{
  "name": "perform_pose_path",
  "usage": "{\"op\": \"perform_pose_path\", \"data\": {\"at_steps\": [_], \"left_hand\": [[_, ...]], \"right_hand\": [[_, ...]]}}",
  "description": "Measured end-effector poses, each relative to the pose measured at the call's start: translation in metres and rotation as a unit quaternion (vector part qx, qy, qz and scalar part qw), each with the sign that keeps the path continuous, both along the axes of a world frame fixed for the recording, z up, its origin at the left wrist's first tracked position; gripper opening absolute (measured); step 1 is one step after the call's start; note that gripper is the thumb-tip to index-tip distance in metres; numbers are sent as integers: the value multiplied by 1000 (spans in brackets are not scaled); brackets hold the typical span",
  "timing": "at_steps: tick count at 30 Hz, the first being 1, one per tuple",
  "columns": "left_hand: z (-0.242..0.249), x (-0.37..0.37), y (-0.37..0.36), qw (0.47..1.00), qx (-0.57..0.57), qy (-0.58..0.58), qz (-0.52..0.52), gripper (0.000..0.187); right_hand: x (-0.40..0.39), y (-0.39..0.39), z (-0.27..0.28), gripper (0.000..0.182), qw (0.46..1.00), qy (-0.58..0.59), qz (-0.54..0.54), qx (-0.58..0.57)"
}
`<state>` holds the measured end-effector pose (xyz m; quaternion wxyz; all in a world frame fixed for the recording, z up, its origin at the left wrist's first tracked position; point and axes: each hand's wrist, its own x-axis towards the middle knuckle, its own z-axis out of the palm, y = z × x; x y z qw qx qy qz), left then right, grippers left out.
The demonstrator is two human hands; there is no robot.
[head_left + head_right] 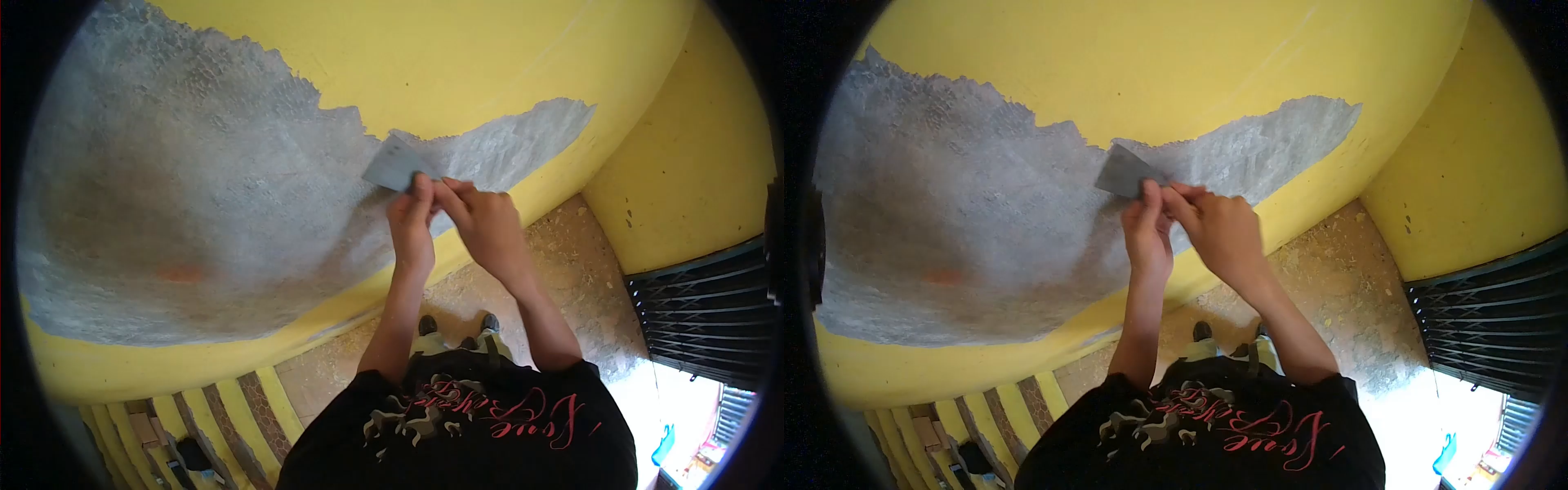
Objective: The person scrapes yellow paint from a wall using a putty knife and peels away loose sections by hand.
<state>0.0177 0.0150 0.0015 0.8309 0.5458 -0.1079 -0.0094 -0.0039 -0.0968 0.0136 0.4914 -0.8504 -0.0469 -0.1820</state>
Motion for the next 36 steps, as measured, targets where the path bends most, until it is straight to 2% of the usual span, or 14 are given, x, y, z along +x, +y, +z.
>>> {"op": "perform_pose_path", "data": {"at_steps": [3, 5, 7, 8, 11, 12, 15, 19, 21, 27, 29, 31, 34, 36], "left_hand": [[1, 3, 4, 999, -6, -31, 7, 49], [3, -4, 2, 999, 4, -33, 0, 49], [1, 0, -3, 1000, -20, -14, 15, 48], [2, 5, 0, 998, -40, -51, 4, 47], [7, -2, 7, 999, 2, -53, 4, 49], [11, -7, 3, 999, 23, -34, 17, 49], [9, 2, 5, 999, -13, -25, 15, 49], [15, -4, 8, 997, 53, -48, 15, 44], [14, -7, 4, 1000, 8, -17, 12, 41], [10, -2, 6, 999, 13, -20, 49, 43], [16, -2, 8, 996, 30, -61, 64, 43], [28, -11, 13, 993, 43, -70, 89, 43], [7, -4, 10, 996, 52, -38, 59, 42], [6, -3, 9, 995, 46, -42, 72, 39]], "right_hand": [[1, 2, -7, 31, 997, 29, -1, -77], [-9, -2, 7, 23, 996, 47, 24, -67], [-5, -5, 7, 20, 990, -10, -1, -139], [2, 0, -1, 22, 994, 74, 12, -77], [-9, 2, 8, 36, 998, -18, 14, -53], [-13, -2, 19, 49, 998, 51, 4, 37], [1, 4, 10, 49, 996, 78, 14, -28], [-10, 0, 13, 51, 998, 39, 18, 43], [-9, 2, 15, 48, 995, 91, 29, 25], [-7, 13, 13, 44, 996, 56, 12, 61], [-8, 25, 10, 41, 995, 82, 25, 49], [-20, 25, 18, 45, 991, 54, 29, 116], [-13, 12, 5, 46, 981, 140, 28, 131], [-10, 26, 0, 47, 985, 112, 16, 132]]}}
